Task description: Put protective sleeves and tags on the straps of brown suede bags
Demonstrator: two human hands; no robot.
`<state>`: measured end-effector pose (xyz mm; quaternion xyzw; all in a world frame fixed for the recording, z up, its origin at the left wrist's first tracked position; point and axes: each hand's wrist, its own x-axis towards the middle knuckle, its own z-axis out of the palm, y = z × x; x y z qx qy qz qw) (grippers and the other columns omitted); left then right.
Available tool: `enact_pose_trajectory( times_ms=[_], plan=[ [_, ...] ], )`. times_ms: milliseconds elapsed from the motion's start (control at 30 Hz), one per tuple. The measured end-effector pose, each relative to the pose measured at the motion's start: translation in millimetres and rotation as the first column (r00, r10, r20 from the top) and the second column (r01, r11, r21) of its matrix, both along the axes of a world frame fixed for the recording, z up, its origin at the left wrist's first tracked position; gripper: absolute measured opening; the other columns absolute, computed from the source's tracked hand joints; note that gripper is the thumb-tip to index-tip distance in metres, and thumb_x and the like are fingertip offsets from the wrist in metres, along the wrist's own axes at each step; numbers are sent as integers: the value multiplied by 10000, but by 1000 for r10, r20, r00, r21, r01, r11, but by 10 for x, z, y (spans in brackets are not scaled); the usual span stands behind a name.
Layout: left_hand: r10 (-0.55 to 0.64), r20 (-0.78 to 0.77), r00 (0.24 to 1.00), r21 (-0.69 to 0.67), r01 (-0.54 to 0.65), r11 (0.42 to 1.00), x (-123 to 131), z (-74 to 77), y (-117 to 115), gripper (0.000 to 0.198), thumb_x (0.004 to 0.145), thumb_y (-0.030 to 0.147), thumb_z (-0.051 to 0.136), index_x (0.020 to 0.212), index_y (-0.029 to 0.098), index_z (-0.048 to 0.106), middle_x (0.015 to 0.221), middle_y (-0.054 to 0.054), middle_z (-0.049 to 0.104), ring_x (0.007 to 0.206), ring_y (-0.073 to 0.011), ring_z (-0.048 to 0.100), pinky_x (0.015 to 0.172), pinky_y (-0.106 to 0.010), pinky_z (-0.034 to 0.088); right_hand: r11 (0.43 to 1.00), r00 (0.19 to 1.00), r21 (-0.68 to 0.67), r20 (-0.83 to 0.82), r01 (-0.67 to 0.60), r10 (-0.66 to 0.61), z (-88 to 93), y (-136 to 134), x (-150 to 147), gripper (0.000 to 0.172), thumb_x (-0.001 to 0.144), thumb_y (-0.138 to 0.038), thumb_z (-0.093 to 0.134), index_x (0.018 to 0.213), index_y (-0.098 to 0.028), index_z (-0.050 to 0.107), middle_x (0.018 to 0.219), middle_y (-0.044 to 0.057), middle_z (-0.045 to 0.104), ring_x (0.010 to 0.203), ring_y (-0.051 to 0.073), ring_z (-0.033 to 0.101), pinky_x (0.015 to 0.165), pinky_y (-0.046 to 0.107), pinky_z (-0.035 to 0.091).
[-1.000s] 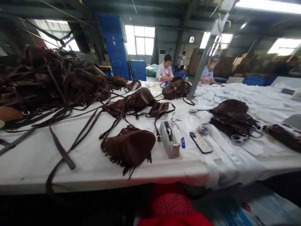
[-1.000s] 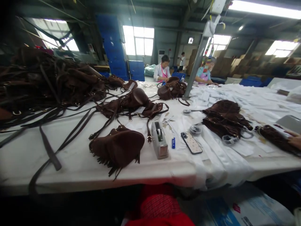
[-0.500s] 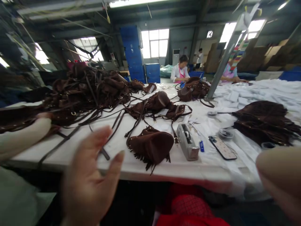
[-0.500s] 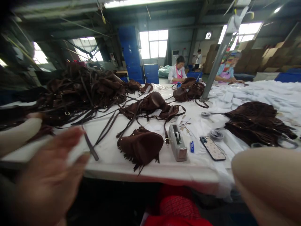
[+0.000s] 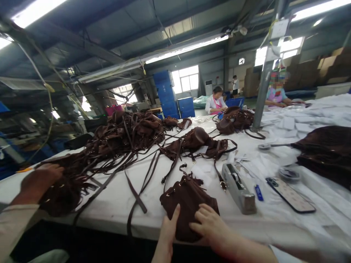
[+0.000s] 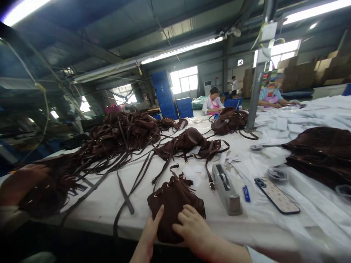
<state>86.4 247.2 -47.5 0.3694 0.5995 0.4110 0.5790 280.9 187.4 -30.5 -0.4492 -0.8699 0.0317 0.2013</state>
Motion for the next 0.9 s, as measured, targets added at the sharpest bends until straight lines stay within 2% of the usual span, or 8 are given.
enact_pose_trajectory(
  times_ms=[167,300,433,533,633,700,800,900],
  plan=[
    [104,267,958,-87,-84,993,-11,-29,-33,382,722,304,728,1054,145,629,939,-128,749,930,-280,704,882,-415,545,998,998,-2,5,-56,56,-207,-475,-121,253,838,-295,580,1080,-294,653,887,52,650,880,232,578,996,394,402],
    [132,315,940,-8,-136,991,-50,-25,-132,388,715,199,707,1087,206,597,932,-67,754,930,-253,706,878,-395,548,974,924,-210,-350,81,-152,255,-492,146,217,832,-284,563,1028,-271,656,992,44,642,911,192,597,824,303,491],
    [33,259,965,34,-43,999,-127,225,-148,372,706,250,721,1056,233,597,926,-46,755,884,-252,714,840,-405,561,930,796,-131,-486,343,-361,802,-182,491,439,812,-159,484,1240,-219,560,1209,94,576,1069,199,558,929,330,458],
    [-195,86,977,104,186,977,-199,566,26,395,681,339,732,1040,221,618,878,-48,753,873,-276,709,817,-425,561,955,914,-45,-281,294,-294,966,137,662,728,699,-90,533,1401,-250,427,1485,86,348,1326,248,358,1072,393,330],
    [-390,-348,853,210,476,854,-212,1030,304,378,676,398,692,989,187,665,933,-92,740,983,-327,665,886,-449,520,983,989,-114,24,145,-143,931,417,713,576,676,-148,620,1250,-193,599,1412,130,456,1292,304,397,1059,414,312],
    [-149,-700,698,330,502,799,-155,1341,417,320,690,359,641,957,186,679,1021,-113,718,1091,-341,606,997,-467,434,956,980,-244,155,160,-124,843,544,696,333,724,-248,649,1033,-140,707,1135,160,647,1110,306,544,962,394,383],
    [258,-806,533,544,493,679,20,1616,304,445,761,368,546,1133,132,614,1192,-172,636,1186,-339,533,1039,-464,378,866,972,-443,80,232,-220,680,617,628,339,779,-470,635,854,-152,724,771,91,680,806,233,612,728,301,436],
    [40,-845,533,404,588,701,225,1495,-96,340,849,419,443,946,196,681,956,-108,715,928,-281,651,862,-390,480,733,887,-664,-238,148,-395,547,567,524,375,778,-527,625,810,-159,689,645,16,615,608,139,536,558,229,370]
  ],
)
